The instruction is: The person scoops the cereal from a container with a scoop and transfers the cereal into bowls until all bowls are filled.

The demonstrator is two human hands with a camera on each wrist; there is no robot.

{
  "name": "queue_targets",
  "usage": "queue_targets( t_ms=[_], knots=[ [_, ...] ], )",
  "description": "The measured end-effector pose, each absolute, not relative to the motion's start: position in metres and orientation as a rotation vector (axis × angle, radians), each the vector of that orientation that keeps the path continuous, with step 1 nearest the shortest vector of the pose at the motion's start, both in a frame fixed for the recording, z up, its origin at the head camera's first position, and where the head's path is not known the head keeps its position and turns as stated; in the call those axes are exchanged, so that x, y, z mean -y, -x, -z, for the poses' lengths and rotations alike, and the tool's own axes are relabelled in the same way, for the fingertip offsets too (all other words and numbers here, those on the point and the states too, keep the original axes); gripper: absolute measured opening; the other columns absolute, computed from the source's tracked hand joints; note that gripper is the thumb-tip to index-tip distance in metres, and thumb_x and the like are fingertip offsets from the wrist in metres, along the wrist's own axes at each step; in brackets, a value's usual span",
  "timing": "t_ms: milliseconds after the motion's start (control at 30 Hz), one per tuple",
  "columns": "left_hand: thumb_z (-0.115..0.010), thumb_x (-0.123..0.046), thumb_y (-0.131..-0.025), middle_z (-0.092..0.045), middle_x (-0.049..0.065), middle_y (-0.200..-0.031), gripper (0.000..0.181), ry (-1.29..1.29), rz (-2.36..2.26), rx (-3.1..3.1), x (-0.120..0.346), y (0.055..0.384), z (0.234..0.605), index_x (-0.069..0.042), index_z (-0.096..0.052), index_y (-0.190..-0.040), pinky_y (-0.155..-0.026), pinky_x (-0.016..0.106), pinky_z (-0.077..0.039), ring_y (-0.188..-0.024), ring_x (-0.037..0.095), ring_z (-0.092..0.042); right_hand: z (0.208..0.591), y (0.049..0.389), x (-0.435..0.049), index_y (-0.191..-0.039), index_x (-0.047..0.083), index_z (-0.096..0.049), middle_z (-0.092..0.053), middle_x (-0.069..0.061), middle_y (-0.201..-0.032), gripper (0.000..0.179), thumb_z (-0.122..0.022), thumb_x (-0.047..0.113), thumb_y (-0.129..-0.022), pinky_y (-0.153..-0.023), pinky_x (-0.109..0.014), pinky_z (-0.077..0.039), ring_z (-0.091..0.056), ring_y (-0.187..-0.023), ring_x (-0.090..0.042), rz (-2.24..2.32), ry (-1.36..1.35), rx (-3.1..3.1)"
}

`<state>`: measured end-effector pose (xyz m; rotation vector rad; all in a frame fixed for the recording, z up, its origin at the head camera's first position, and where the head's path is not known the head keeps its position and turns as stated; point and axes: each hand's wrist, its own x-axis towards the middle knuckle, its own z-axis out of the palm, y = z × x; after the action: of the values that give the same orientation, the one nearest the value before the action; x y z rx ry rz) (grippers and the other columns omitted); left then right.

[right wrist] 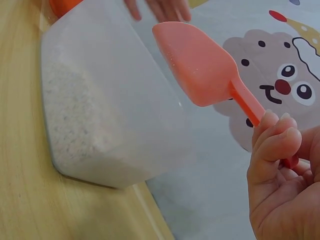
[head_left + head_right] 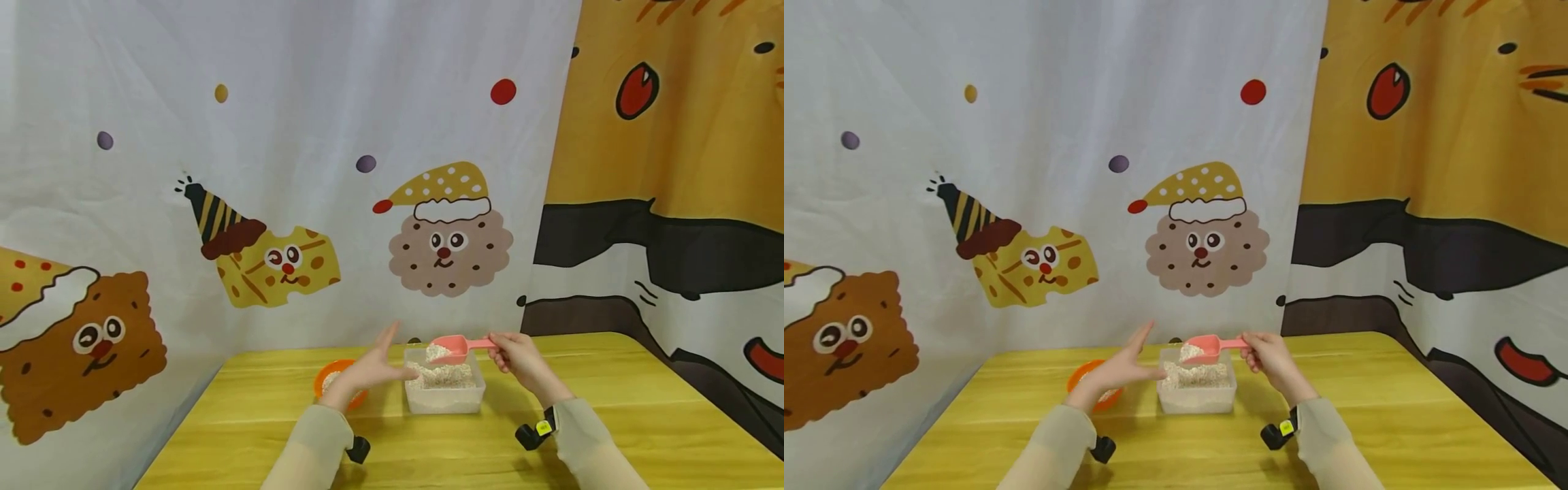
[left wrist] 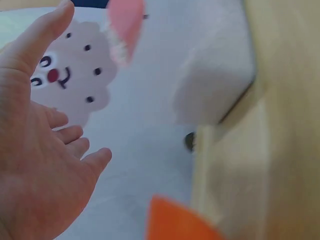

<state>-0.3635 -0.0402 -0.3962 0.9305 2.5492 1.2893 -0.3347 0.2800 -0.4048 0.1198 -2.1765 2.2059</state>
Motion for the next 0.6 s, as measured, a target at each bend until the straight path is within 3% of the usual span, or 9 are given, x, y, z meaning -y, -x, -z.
queue_targets(
  t_ms=[300, 467, 600],
  knots=[
    [-0.074, -0.049, -0.082, -0.011, 0.009, -0.161, 0.095, -0.959, -1.246, -2.705, 0.098, 0.373, 0.39, -0.017, -0.024, -0.155, -0.106, 0.062, -0.026, -0.144, 0.036, -0.016, 0.408, 0.338, -0.278, -0.109, -0.01, -0.062, -0.057, -0.001, -0.064, 0.034, -0.046, 0.02, -0.104, -0.045, -0.018, -0.039, -0.045, -0.048, -0.005, -2.226, -0.144, 2.178],
    [-0.073, -0.047, -0.084, -0.015, 0.012, -0.16, 0.089, -0.821, -1.303, -2.696, 0.128, 0.374, 0.4, -0.02, -0.026, -0.155, -0.106, 0.063, -0.024, -0.143, 0.038, -0.018, 0.409, 0.338, -0.277, -0.11, -0.011, -0.062, -0.057, -0.001, -0.064, 0.035, -0.046, 0.02, -0.104, -0.045, -0.018, -0.038, -0.045, -0.048, -0.005, -2.227, -0.141, 2.183],
    [-0.072, -0.041, -0.086, -0.018, 0.016, -0.159, 0.088, -0.768, -1.368, -2.649, 0.145, 0.372, 0.411, -0.015, -0.024, -0.155, -0.106, 0.064, -0.024, -0.14, 0.046, -0.02, 0.41, 0.338, -0.277, -0.11, -0.011, -0.062, -0.057, 0.0, -0.064, 0.034, -0.044, 0.018, -0.105, -0.045, -0.018, -0.038, -0.045, -0.048, -0.005, -2.226, -0.138, 2.184]
  ],
)
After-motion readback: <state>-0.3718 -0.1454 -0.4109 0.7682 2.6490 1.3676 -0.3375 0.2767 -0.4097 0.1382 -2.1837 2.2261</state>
